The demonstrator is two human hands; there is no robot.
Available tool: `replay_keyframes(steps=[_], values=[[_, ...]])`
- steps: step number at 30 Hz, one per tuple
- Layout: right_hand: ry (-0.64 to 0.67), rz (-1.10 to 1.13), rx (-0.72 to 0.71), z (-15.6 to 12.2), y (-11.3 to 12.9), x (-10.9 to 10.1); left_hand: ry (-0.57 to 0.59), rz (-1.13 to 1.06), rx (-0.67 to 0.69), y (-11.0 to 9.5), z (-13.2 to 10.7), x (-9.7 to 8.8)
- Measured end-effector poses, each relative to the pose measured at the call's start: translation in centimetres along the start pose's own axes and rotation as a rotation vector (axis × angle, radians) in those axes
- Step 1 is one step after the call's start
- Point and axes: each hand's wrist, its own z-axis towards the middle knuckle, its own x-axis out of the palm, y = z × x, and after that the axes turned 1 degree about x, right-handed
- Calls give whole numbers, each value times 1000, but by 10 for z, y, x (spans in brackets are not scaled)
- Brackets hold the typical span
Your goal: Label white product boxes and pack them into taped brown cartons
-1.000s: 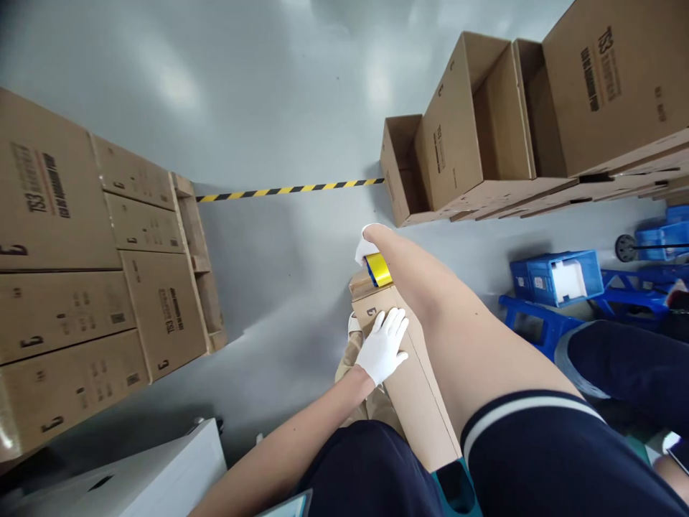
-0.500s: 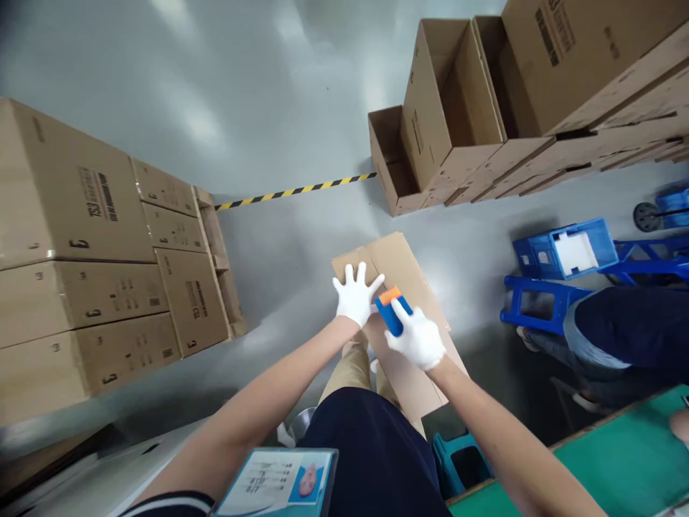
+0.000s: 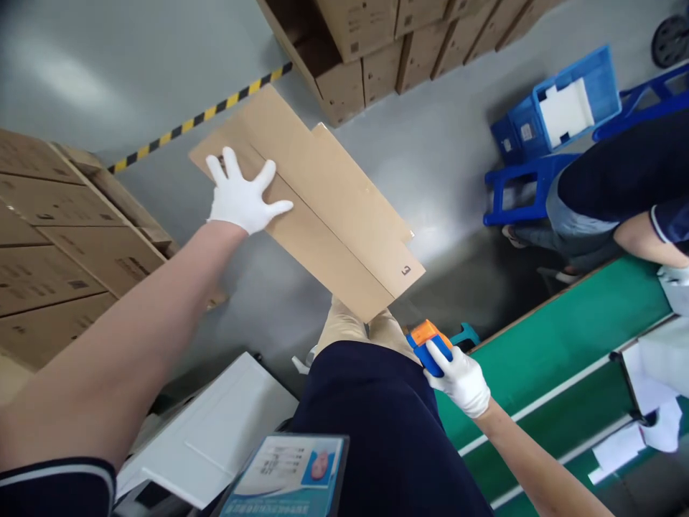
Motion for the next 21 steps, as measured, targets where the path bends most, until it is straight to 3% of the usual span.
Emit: replay_keyframes(steps=[3,6,9,11,14,19,21], values=[[83,5,39,6,0,23,-22,-27,49,5,4,7],[231,37,95,32,4,54,-106,-68,86,9,-4,21],[352,116,129,62,8,78,-229,-103,21,10,-23,30],[376,173,159,75,11,86,-276,-93,-62,11,-23,26],[349,214,194,81,13,92,-322,-55,-135,13,25,-1],[291,209,196,82,20,104,-147,-157,-336,2,163,-61],[266,222,208,85,24,109,-212,-157,-355,-16,178,-63]])
